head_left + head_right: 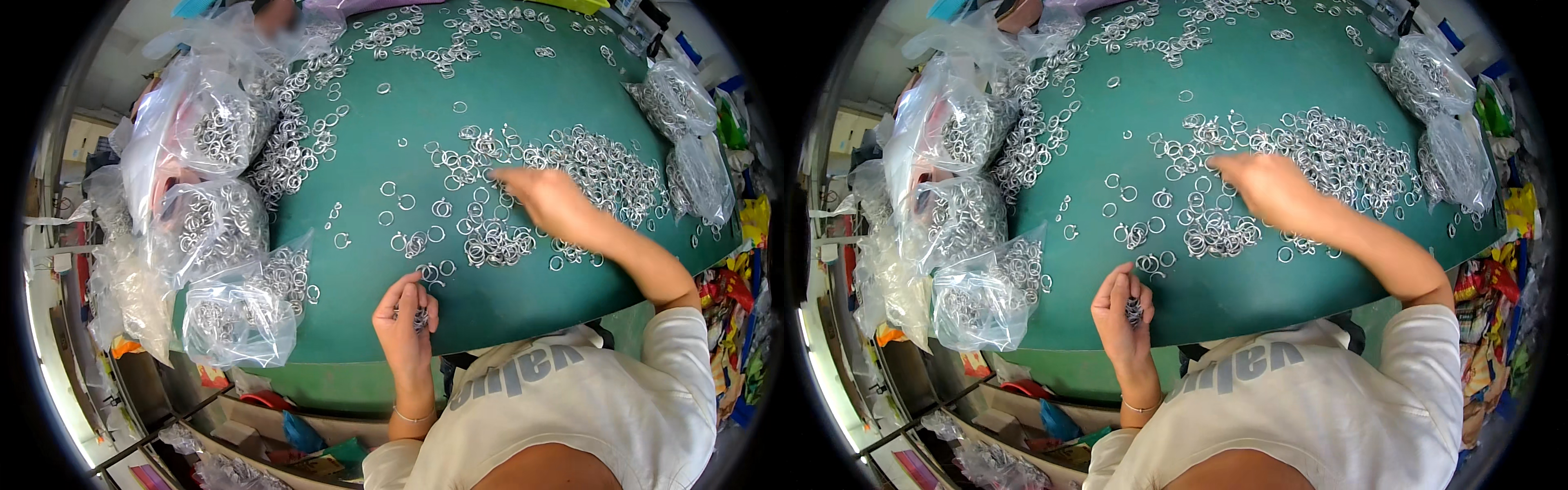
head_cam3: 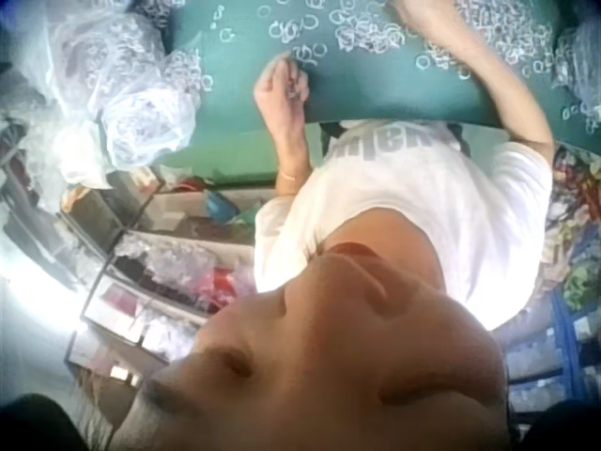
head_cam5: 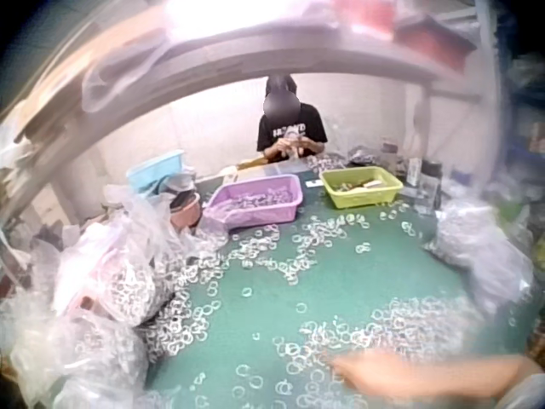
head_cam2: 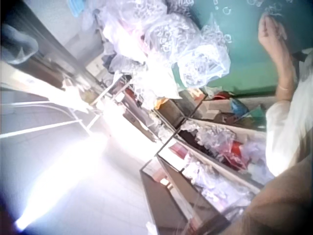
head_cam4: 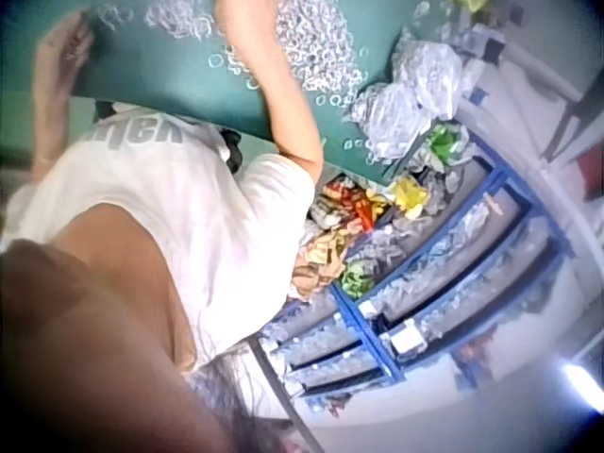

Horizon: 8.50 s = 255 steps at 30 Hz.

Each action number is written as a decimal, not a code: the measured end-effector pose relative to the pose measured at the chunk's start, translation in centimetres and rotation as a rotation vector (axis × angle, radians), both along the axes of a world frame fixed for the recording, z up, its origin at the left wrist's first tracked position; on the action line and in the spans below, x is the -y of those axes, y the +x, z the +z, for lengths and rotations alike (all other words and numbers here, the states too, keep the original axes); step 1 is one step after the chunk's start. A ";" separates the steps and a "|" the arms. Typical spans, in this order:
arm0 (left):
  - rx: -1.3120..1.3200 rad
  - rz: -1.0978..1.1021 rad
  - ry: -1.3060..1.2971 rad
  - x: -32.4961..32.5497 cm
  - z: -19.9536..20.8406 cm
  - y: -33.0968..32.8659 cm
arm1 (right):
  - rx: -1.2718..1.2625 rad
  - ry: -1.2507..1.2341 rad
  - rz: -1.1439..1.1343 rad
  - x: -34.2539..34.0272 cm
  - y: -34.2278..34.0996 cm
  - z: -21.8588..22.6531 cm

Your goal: The person picks up metal rings from a green table by hand, gathers them in their palm, and places them into piles.

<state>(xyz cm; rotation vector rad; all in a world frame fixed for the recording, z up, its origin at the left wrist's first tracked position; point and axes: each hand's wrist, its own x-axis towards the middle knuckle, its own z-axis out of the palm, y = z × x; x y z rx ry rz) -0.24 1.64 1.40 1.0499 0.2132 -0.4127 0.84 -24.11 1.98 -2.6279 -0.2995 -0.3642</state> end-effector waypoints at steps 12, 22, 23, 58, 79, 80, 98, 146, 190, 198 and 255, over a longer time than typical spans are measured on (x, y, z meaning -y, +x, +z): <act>0.052 -0.188 0.058 2.5 0.4 -1.3 | -0.138 -0.070 -0.037 -0.3 -4.1 1.0; -0.012 -0.303 0.062 4.1 0.8 -2.5 | -0.517 0.882 -0.110 -0.5 -5.1 1.4; 0.020 -0.326 0.089 4.4 1.0 -2.6 | -0.607 0.994 -0.092 -0.9 -5.2 1.7; 0.653 0.823 0.967 -9.5 5.8 2.7 | -0.248 0.148 -0.101 -2.3 -6.5 0.9; 0.977 -0.256 1.440 4.3 0.1 3.1 | -0.006 0.405 -0.484 3.7 -6.9 0.9; 0.936 -0.228 1.431 4.0 0.4 3.4 | -0.028 0.467 -0.511 4.5 -7.1 0.8; 0.880 -0.352 1.268 5.2 0.5 -0.8 | -0.080 0.122 -0.207 -0.1 -7.1 0.5; -0.403 -0.512 -0.191 6.5 0.3 -2.8 | -0.758 1.829 -0.166 -0.6 -11.7 0.8; -0.413 -0.487 -0.249 7.0 0.4 -4.2 | -0.546 2.126 -0.245 -1.6 -11.1 1.1; -0.430 -0.429 -0.381 8.1 -0.2 -4.6 | -0.326 1.986 -0.200 -3.5 -10.7 1.3; -0.468 -0.246 -0.653 10.1 0.4 -3.6 | -0.180 0.790 -0.282 -2.7 -10.3 2.6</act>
